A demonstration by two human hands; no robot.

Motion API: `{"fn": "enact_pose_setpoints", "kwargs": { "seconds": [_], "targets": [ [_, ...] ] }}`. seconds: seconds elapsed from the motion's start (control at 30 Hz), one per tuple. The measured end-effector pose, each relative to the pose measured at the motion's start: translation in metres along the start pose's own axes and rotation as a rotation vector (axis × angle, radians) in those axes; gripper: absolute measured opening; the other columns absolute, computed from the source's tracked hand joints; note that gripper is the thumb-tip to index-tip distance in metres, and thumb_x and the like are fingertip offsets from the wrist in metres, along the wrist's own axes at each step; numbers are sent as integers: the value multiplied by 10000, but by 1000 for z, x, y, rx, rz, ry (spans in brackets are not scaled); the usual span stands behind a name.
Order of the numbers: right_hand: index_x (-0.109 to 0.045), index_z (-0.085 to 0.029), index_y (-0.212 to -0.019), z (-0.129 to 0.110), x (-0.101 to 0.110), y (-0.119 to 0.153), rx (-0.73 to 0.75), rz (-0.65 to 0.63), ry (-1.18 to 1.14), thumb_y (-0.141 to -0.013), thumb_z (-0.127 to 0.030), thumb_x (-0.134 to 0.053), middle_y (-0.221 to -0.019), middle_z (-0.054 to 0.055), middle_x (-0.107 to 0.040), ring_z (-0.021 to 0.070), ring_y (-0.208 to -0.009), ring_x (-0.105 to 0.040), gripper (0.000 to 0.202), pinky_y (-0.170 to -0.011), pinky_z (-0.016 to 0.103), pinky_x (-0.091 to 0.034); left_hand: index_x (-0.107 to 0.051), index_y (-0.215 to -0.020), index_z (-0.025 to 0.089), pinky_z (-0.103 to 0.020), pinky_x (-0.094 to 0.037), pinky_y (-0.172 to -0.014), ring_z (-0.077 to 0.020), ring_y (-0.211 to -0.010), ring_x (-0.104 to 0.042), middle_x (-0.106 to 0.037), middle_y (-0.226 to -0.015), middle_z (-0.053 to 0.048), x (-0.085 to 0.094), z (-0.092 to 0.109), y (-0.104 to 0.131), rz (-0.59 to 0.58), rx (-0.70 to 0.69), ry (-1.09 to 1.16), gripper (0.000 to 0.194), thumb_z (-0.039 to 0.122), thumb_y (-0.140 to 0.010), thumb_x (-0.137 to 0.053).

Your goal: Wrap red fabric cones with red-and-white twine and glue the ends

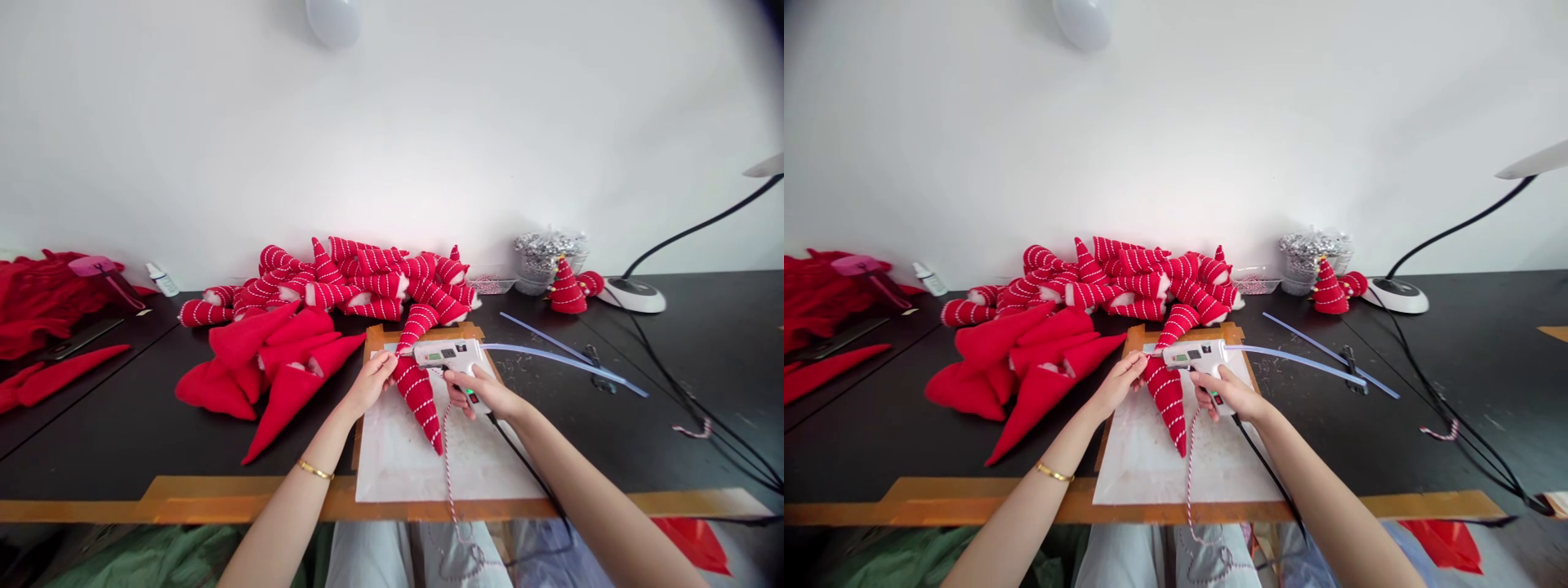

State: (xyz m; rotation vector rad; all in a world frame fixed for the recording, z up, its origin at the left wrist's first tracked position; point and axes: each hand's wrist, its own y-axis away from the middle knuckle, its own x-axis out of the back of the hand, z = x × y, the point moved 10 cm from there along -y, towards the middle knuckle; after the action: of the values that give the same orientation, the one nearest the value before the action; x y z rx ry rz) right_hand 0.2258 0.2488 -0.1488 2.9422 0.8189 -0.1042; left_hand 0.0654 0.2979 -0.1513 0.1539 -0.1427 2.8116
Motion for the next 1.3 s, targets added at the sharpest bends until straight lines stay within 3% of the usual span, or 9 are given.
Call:
{"fn": "enact_pose_setpoints", "kwargs": {
  "seconds": [0.57, 0.9, 1.1, 1.3],
  "targets": [
    [-503, -174, -622, 3, 3, -2, 12, 9, 10, -867, -545, -620, -550, -38, -459, 88, -439, -474, 459, -347, 191, -434, -569, -829, 180, -240, -362, -538, -102, -593, -459, -489, -745, 23, 0, -2, 1, 3, 40, -3, 405, 583, -862, -543],
    [-530, -161, -624, -3, 3, 0, 86, -2, -62, -907, -514, -592, -578, -15, -488, 99, -476, -505, 457, -344, 177, -411, -601, -771, 165, -239, -365, -549, -87, -580, -440, -466, -767, 29, 4, 15, 4, 32, -56, -96, 337, 493, -849, -611],
    [-564, -148, -630, 5, 1, -5, 67, 2, -34, -908, -534, -578, -595, 8, -562, 82, -413, -501, 476, -348, 183, -392, -681, -851, 157, -239, -345, -539, -103, -593, -447, -550, -750, 12, 8, 8, 3, 90, 18, -16, 372, 518, -764, -693],
    [-565, -151, -653, 14, 0, -7, 48, -7, -69, -903, -557, -571, -603, 2, -576, 77, -390, -499, 477, -349, 185, -382, -686, -804, 158, -232, -295, -515, -84, -543, -412, -513, -661, 32, 5, -3, 5, 109, 120, 168, 365, 503, -709, -755]
  ]
}}
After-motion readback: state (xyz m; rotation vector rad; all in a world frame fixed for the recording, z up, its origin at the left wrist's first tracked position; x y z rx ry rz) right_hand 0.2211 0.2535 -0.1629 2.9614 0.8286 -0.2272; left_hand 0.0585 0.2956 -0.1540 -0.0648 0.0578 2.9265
